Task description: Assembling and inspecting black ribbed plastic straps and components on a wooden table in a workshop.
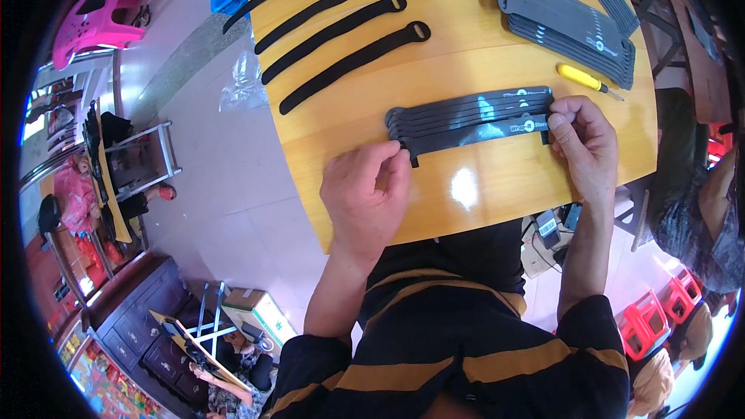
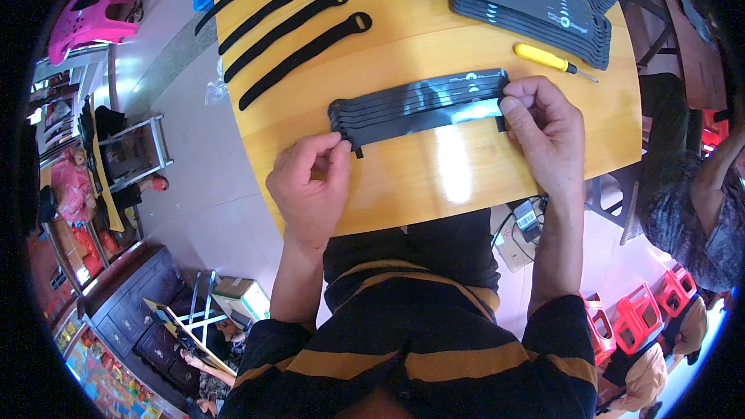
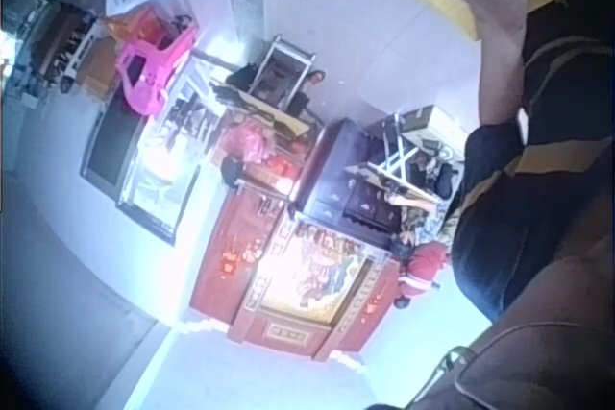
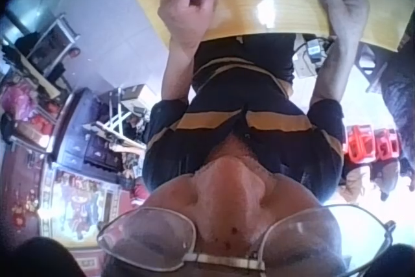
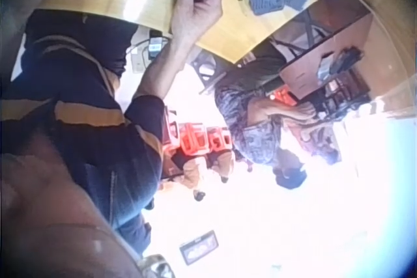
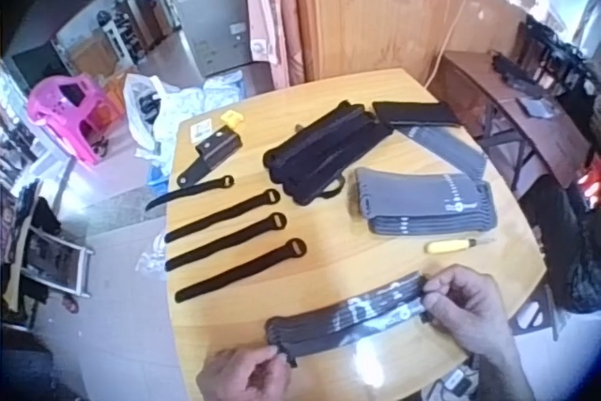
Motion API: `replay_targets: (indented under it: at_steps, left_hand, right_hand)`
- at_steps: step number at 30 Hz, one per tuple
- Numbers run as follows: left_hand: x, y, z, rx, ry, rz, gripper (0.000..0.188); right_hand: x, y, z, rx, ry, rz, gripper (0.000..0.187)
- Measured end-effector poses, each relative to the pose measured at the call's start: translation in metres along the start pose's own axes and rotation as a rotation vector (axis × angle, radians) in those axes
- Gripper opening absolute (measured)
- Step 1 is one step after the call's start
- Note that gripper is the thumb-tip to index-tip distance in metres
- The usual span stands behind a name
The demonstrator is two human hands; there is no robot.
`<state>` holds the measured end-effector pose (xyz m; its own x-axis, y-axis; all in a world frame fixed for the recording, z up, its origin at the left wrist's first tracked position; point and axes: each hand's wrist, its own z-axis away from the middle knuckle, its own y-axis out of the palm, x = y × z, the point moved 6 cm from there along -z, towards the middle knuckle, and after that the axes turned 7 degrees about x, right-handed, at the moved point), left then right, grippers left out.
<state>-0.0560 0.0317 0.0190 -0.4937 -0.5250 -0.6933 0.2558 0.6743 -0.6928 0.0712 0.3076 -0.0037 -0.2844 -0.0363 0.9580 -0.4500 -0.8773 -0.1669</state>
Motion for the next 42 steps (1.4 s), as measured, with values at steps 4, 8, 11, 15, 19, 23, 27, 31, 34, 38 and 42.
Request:
replay_targets:
  at_steps: [4, 8, 11, 15, 19, 23, 27, 31, 34, 38, 42]
  left_hand:
    - [0.002, -0.002, 0.002, -0.01, -0.026, 0.002, 0.018]
    - [0.002, -0.002, 0.0, 0.0, -0.034, 0.007, 0.018]
    - [0.002, -0.003, -0.001, -0.005, -0.031, 0.01, 0.018]
    - [0.002, -0.002, -0.001, -0.002, -0.04, 0.011, 0.018]
    - [0.003, -0.001, 0.0, 0.006, -0.031, -0.009, 0.018]
    - [0.003, -0.001, 0.001, -0.003, -0.038, -0.008, 0.018]
    - [0.003, -0.002, 0.0, 0.004, -0.027, -0.001, 0.019]
    - [0.002, -0.002, -0.001, 0.013, -0.02, -0.01, 0.018]
    - [0.002, -0.002, -0.001, 0.008, -0.016, -0.016, 0.018]
    - [0.002, -0.001, -0.001, 0.014, -0.034, 0.002, 0.019]
    - [0.002, -0.001, -0.001, 0.01, -0.01, 0.002, 0.018]
  right_hand:
    - [-0.002, 0.004, -0.002, -0.006, 0.001, -0.038, 0.01]
    - [0.0, 0.003, -0.002, -0.016, 0.009, -0.023, 0.009]
    - [0.005, 0.005, -0.003, -0.019, 0.014, 0.002, 0.007]
    - [0.004, 0.005, -0.002, -0.015, 0.014, 0.053, 0.005]
    - [0.006, 0.005, -0.001, -0.04, -0.027, 0.15, 0.006]
    - [0.007, 0.006, -0.001, -0.065, -0.056, 0.233, 0.008]
    - [0.011, 0.007, -0.001, -0.084, -0.071, 0.271, 0.009]
    - [0.013, 0.007, 0.0, -0.095, -0.064, 0.323, 0.009]
    - [0.014, 0.009, -0.001, -0.102, -0.066, 0.34, 0.009]
    - [0.017, 0.009, -0.001, -0.117, -0.076, 0.391, 0.01]
    - [0.018, 0.01, -0.001, -0.12, -0.078, 0.405, 0.01]
